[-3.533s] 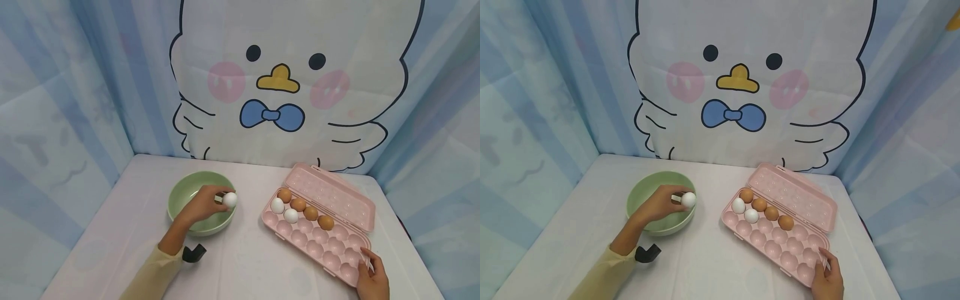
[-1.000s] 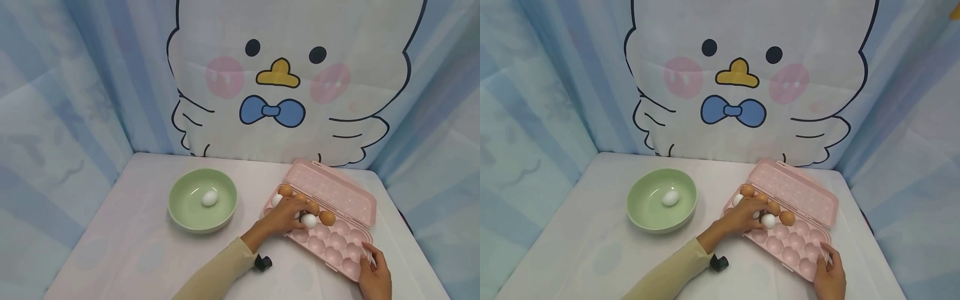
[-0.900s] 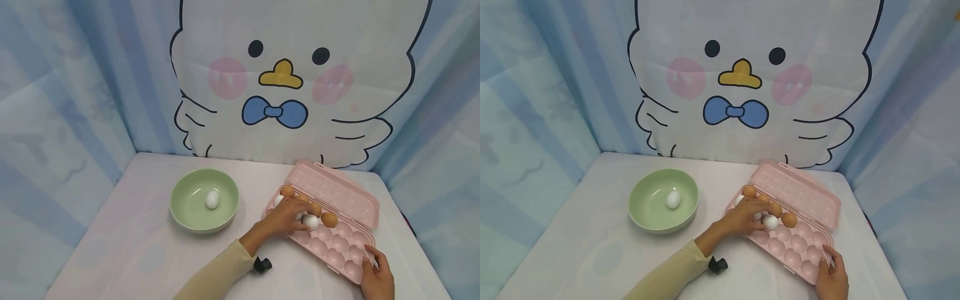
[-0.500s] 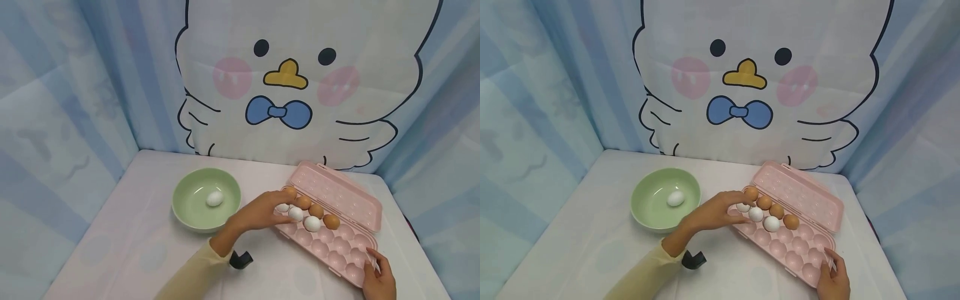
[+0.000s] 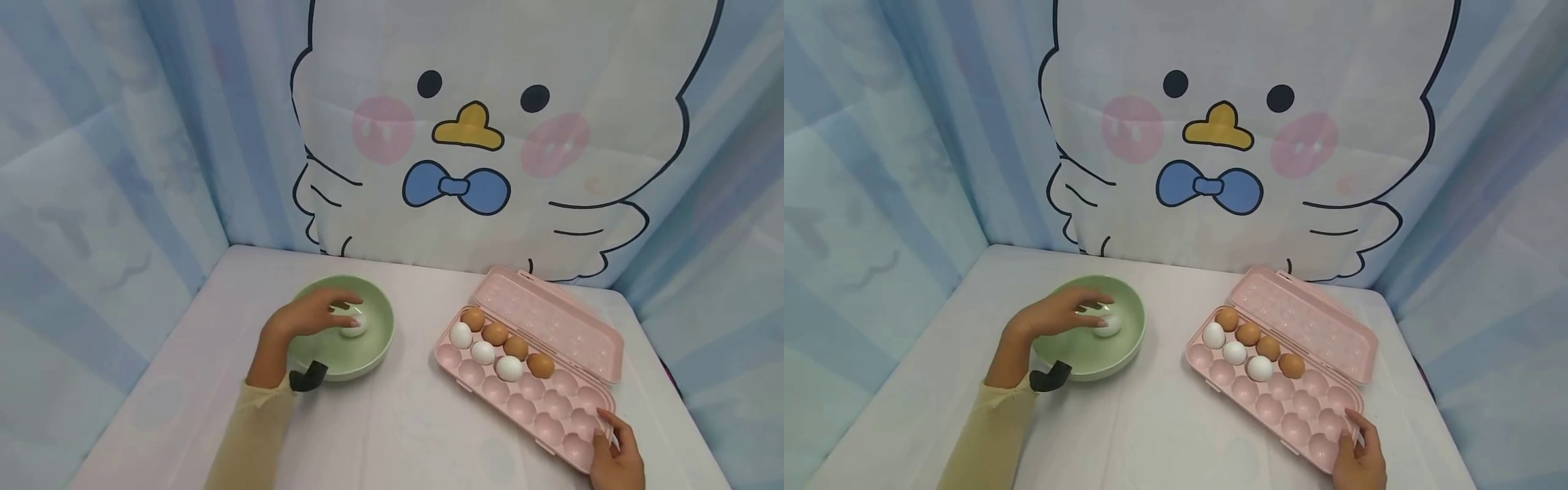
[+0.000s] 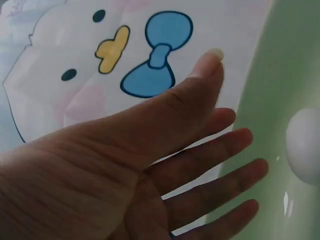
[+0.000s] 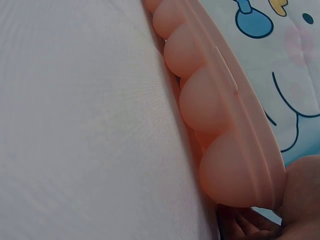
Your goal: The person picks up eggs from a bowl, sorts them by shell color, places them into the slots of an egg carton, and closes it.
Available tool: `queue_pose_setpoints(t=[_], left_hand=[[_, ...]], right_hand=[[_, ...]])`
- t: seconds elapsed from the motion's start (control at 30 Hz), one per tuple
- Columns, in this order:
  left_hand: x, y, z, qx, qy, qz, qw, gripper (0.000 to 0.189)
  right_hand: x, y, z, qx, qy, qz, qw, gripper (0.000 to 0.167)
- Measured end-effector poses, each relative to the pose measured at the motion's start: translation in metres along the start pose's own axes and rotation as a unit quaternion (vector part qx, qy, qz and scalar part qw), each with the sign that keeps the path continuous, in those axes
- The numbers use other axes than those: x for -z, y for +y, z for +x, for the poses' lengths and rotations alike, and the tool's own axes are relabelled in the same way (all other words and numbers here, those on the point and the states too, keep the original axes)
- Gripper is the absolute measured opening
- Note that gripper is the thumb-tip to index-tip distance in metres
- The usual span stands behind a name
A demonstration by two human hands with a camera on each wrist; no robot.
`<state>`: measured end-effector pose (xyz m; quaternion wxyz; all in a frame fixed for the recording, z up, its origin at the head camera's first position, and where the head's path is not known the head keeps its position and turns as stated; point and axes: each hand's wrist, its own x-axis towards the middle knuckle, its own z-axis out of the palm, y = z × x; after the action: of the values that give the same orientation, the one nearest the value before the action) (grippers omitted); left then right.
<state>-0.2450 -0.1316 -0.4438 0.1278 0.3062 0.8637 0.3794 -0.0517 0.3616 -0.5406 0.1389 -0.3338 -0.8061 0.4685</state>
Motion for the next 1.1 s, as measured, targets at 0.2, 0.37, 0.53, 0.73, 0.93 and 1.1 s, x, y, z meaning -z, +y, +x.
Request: queue_pose_setpoints(t=[0.2, 0.37, 0.53, 0.73, 0.93, 1.1], left_hand=[[-0.007, -0.021, 0.006, 0.017, -0.025, -0.012, 0.9995, 0.054], [-0.029, -0.012, 0.025, 0.020, -0.021, -0.007, 0.9996, 0.048], [-0.045, 0.001, 0.037, 0.026, -0.006, 0.005, 0.9996, 0.039], [-0.046, 0.006, 0.035, 0.031, 0.032, -0.031, 0.9985, 0.044], [-0.040, 0.010, 0.034, 0.015, 0.072, -0.055, 0.9958, 0.047], [-0.038, 0.014, 0.036, 0.009, 0.082, -0.064, 0.9945, 0.051]], right_hand=[[-0.001, 0.000, -0.001, -0.007, 0.001, -0.003, 1.0000, 0.045], [-0.001, -0.001, -0.001, -0.016, 0.001, 0.002, 0.9999, 0.045], [-0.001, -0.001, -0.001, -0.013, -0.007, 0.015, 0.9998, 0.045], [0.000, -0.001, -0.001, -0.009, -0.009, 0.013, 0.9998, 0.044], [0.000, -0.002, -0.001, -0.006, -0.005, -0.004, 1.0000, 0.045], [0.000, -0.002, 0.000, -0.011, -0.005, -0.003, 0.9999, 0.045]])
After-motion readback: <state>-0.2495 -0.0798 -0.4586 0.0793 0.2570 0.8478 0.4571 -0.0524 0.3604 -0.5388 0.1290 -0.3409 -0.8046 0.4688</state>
